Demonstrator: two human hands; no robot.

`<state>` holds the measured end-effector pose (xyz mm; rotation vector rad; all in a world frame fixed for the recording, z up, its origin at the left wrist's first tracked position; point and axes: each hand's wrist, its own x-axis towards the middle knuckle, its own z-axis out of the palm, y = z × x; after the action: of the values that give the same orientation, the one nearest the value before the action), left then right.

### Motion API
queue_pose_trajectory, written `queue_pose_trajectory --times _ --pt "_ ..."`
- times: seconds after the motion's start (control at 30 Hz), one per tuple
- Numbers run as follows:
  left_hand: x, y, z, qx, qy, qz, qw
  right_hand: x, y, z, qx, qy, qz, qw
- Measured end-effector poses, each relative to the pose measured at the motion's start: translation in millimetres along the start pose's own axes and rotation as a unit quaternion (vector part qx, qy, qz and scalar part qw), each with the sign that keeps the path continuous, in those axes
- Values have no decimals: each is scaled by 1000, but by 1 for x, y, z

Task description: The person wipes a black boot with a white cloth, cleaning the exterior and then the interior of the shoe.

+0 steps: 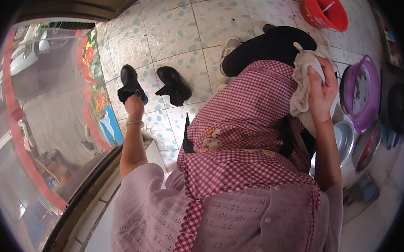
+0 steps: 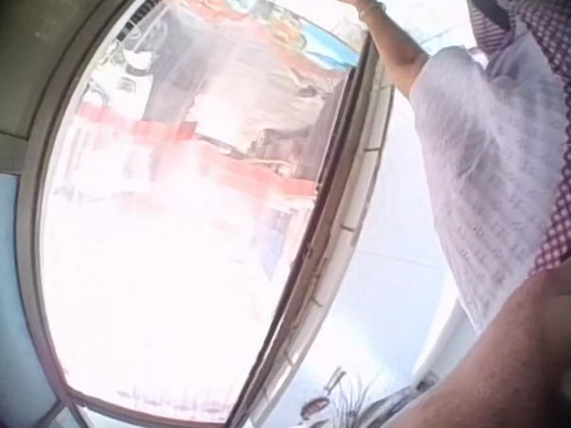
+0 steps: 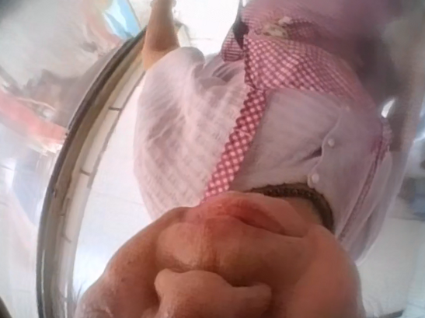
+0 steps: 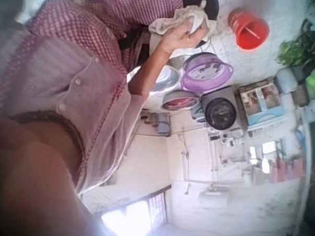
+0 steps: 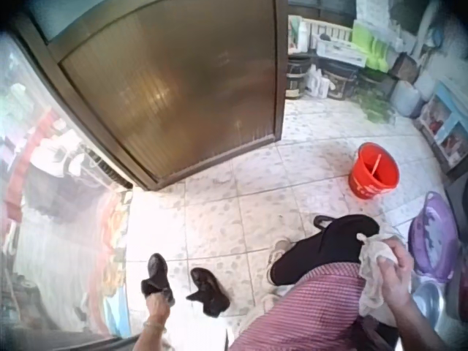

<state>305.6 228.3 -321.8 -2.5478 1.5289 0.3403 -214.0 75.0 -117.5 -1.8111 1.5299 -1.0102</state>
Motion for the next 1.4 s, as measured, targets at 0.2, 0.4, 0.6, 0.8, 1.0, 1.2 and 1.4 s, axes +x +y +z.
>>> queue_pose_trajectory --times 0.2,0.4,0.6,0.8,1.0,1.2,1.4 --pt "-62 -12 95 87 -124 -97 984 2 -2 -4 -31 -19 15 999" --pt "-93 29 78 -85 57 -244 964 0 -1 -3 -45 6 38 998" --pt "-99 69 155 -513 -56 -383 766 1 1 1 -14 19 16 1000" --pt "-45 143 110 -463 27 -427 776 0 -3 -1 -41 14 25 999" --pt "-23 105 158 -571 -36 -540 618 -1 7 -3 -44 11 11 999" --pt "-21 127 109 -453 2 -344 822 -6 7 -4 -30 23 14 999" --pt "-14 115 192 -564 -31 -444 696 7 -11 3 -52 -27 -18 998"
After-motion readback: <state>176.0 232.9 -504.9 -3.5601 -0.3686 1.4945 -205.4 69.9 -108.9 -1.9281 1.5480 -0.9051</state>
